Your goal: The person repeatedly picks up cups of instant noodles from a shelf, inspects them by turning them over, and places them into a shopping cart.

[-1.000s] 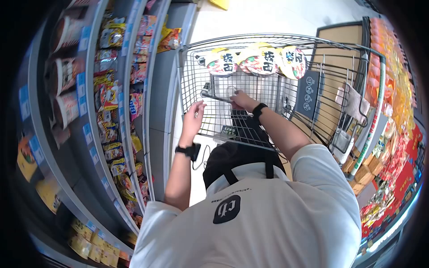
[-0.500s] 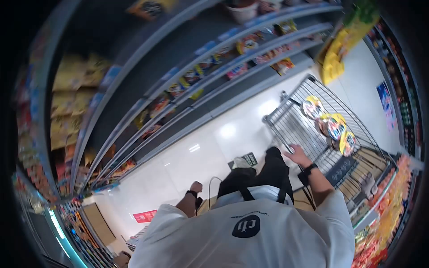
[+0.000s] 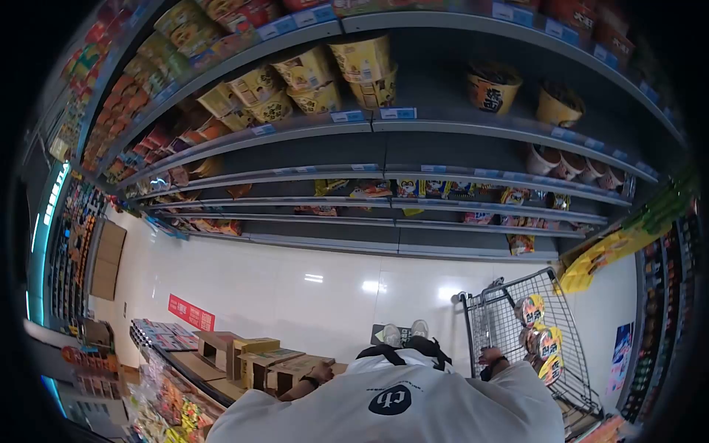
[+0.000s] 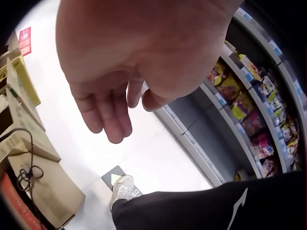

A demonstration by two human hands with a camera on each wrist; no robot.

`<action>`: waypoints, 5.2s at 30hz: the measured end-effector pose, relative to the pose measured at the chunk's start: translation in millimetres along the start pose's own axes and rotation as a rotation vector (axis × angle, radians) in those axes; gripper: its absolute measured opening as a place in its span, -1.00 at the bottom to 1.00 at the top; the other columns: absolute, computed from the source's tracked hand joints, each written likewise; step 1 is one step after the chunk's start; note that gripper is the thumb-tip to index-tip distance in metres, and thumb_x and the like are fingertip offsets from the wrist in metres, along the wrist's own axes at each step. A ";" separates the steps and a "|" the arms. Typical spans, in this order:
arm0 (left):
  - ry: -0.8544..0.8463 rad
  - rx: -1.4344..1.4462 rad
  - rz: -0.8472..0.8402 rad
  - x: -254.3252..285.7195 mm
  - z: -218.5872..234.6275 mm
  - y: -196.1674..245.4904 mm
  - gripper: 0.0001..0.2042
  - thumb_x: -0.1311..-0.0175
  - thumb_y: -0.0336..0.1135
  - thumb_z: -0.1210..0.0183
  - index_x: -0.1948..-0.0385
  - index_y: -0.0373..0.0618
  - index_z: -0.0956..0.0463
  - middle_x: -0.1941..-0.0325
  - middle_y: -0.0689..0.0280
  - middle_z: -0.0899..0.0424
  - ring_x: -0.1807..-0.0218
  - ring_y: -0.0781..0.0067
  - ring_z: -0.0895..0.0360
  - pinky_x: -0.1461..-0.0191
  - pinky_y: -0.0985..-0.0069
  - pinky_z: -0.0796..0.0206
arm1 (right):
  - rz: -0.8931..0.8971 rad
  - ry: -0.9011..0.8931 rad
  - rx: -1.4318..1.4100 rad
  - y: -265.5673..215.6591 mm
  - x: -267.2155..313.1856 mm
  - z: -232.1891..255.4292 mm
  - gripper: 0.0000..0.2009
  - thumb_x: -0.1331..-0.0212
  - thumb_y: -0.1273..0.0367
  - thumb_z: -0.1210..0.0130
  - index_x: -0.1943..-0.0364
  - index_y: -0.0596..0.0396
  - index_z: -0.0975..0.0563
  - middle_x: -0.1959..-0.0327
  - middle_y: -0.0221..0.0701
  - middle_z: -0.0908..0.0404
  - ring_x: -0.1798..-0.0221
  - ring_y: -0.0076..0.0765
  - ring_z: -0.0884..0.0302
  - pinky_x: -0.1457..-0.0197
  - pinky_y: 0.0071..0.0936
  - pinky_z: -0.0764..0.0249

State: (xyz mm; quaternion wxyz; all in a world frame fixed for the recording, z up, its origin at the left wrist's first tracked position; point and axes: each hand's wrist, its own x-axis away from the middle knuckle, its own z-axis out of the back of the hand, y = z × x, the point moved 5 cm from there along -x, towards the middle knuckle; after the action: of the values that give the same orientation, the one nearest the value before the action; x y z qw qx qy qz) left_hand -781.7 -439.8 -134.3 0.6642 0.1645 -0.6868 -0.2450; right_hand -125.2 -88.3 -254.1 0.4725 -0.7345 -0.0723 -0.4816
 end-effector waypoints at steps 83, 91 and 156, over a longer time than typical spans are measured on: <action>0.279 -0.073 -1.395 167.6 215.0 762.1 -0.64 -0.33 -0.39 -0.10 -0.13 -0.28 -0.34 -0.16 0.13 -0.47 -0.20 0.32 -0.45 -0.24 0.42 -0.33 | 1.170 0.692 0.106 -913.5 169.0 -186.5 -0.59 -0.26 0.33 -0.14 -0.15 0.21 -0.43 -0.07 -0.28 -0.55 -0.16 -0.37 -0.48 -0.15 -0.46 -0.44; 0.525 -0.059 -1.397 133.3 193.2 892.2 -0.37 -0.20 -0.21 -0.22 -0.22 -0.36 -0.17 -0.16 -0.11 -0.47 -0.23 0.04 -0.44 -0.22 0.33 -0.34 | 1.083 1.081 0.361 -1002.6 143.6 -153.4 0.04 0.05 -0.07 -0.34 -0.36 0.37 -0.06 -0.18 0.02 -0.44 -0.28 -0.13 -0.38 -0.28 -0.33 -0.31; 0.280 0.177 -1.220 187.2 151.1 655.5 -0.38 -0.37 0.05 -0.06 -0.25 -0.24 -0.14 -0.06 0.20 -0.49 -0.08 0.47 -0.46 -0.16 0.48 -0.31 | 1.134 0.179 -0.522 -816.4 165.9 -361.8 -0.23 -0.23 0.15 -0.17 -0.37 0.19 0.00 -0.25 -0.21 -0.28 -0.28 -0.31 -0.31 -0.30 -0.43 -0.31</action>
State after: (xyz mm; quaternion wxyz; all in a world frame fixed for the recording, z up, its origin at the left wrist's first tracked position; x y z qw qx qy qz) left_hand -878.4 16.2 385.5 0.4726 0.6115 -0.3936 -0.4979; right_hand -727.6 20.8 416.9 0.4638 -0.7066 0.4881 -0.2177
